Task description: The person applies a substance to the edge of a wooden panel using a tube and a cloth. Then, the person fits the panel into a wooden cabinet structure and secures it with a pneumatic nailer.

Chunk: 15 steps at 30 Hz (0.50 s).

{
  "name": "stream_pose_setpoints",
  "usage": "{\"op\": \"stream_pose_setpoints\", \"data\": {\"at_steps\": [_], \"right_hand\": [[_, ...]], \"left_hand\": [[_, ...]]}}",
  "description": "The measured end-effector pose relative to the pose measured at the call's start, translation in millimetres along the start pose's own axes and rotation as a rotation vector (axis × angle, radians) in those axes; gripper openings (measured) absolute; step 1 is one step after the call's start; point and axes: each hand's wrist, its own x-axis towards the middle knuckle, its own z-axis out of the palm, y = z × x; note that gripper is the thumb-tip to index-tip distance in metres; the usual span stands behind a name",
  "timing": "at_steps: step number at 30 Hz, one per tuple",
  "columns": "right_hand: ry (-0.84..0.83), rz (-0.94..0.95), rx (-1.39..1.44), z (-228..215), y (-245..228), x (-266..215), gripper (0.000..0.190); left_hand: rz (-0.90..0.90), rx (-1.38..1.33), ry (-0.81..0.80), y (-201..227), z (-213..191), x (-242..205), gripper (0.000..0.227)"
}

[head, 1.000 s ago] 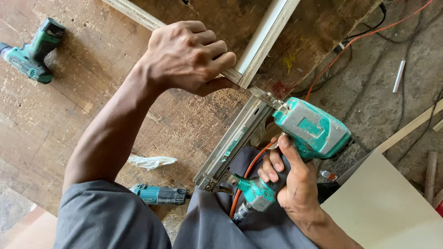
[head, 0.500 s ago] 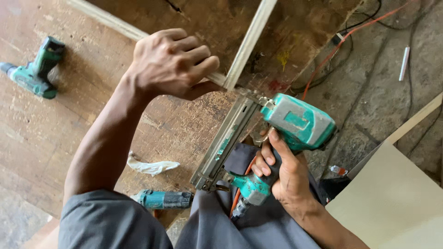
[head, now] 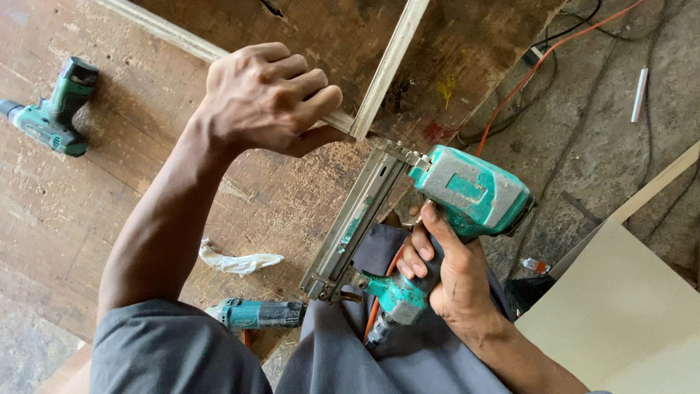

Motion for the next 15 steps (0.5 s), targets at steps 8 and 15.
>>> {"op": "stream_pose_setpoints", "data": {"at_steps": [8, 15], "right_hand": [[-0.079, -0.048, -0.006, -4, 1, 11, 0.018], [-0.076, -0.044, -0.061, -50, 10, 85, 0.030]], "left_hand": [[-0.029, -0.009, 0.081, 0, -3, 3, 0.048], [-0.127, 0.034, -0.019, 12, 8, -5, 0.054]]}}
